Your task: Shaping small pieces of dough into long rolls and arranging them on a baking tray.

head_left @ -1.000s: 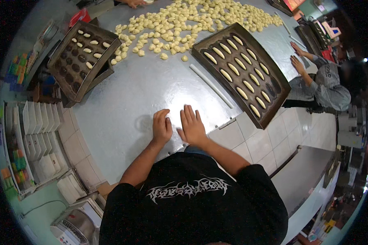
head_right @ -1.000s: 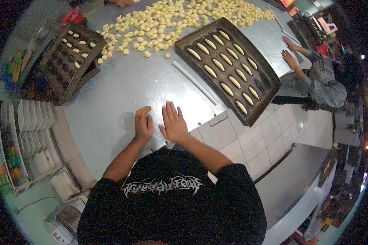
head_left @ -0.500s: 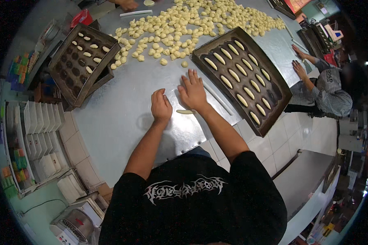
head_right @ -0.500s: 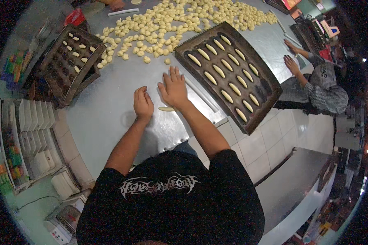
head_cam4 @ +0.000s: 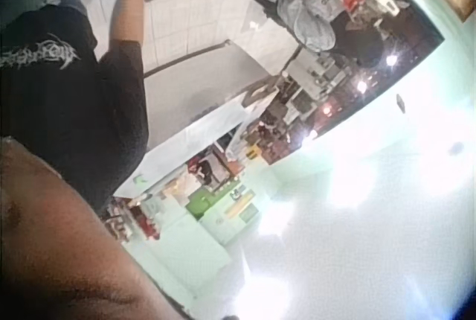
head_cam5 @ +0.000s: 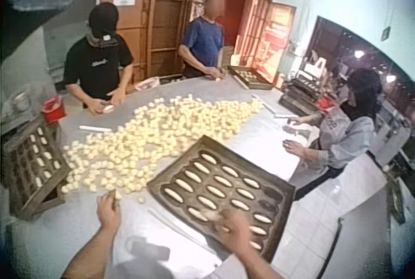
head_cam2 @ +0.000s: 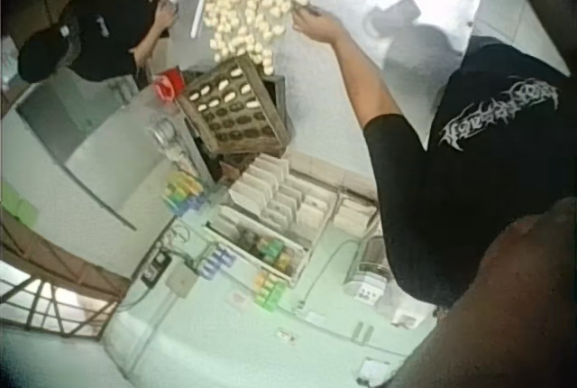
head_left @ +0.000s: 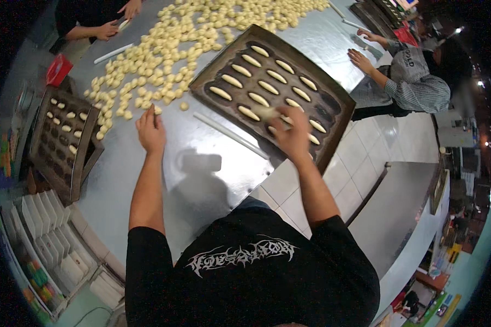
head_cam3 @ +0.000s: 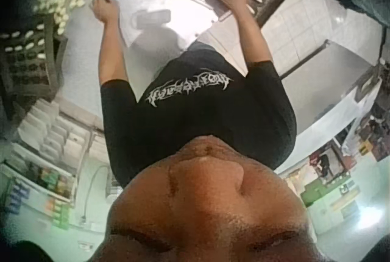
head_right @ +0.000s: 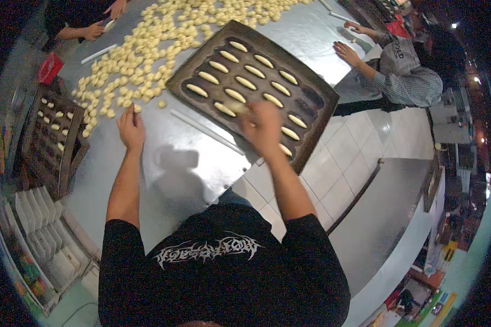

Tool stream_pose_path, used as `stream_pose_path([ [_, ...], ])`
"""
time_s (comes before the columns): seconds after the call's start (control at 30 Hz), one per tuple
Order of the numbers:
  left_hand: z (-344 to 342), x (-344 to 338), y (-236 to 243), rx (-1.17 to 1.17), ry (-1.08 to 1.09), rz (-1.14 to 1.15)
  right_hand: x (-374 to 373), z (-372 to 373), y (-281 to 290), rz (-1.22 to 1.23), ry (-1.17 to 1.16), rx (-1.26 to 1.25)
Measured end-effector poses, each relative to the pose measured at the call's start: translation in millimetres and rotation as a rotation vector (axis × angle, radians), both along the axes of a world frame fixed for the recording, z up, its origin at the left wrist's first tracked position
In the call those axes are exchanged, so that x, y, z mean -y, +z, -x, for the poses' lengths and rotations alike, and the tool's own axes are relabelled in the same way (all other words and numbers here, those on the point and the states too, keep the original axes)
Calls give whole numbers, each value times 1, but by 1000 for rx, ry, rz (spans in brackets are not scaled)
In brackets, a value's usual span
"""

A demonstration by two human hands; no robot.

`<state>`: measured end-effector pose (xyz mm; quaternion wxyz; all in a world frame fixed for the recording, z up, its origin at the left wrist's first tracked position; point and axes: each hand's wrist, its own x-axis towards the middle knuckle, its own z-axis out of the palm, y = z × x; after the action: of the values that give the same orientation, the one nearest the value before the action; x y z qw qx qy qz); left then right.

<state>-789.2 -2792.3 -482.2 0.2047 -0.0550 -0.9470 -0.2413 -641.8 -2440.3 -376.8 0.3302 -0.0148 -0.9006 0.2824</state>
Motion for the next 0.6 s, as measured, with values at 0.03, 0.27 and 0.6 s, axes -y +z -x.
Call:
stream_pose_path([
  [0.03, 6, 1, 0, -5, -44, 11, -28, -6, 9, 195, -144, -7],
  [0.27, 15, -10, 5, -61, -80, 51, -221, -46, -41, -764, -279, 674],
  [0.6, -22, 2, -5, -153, 65, -21, -224, -3, -66, -202, -30, 716],
])
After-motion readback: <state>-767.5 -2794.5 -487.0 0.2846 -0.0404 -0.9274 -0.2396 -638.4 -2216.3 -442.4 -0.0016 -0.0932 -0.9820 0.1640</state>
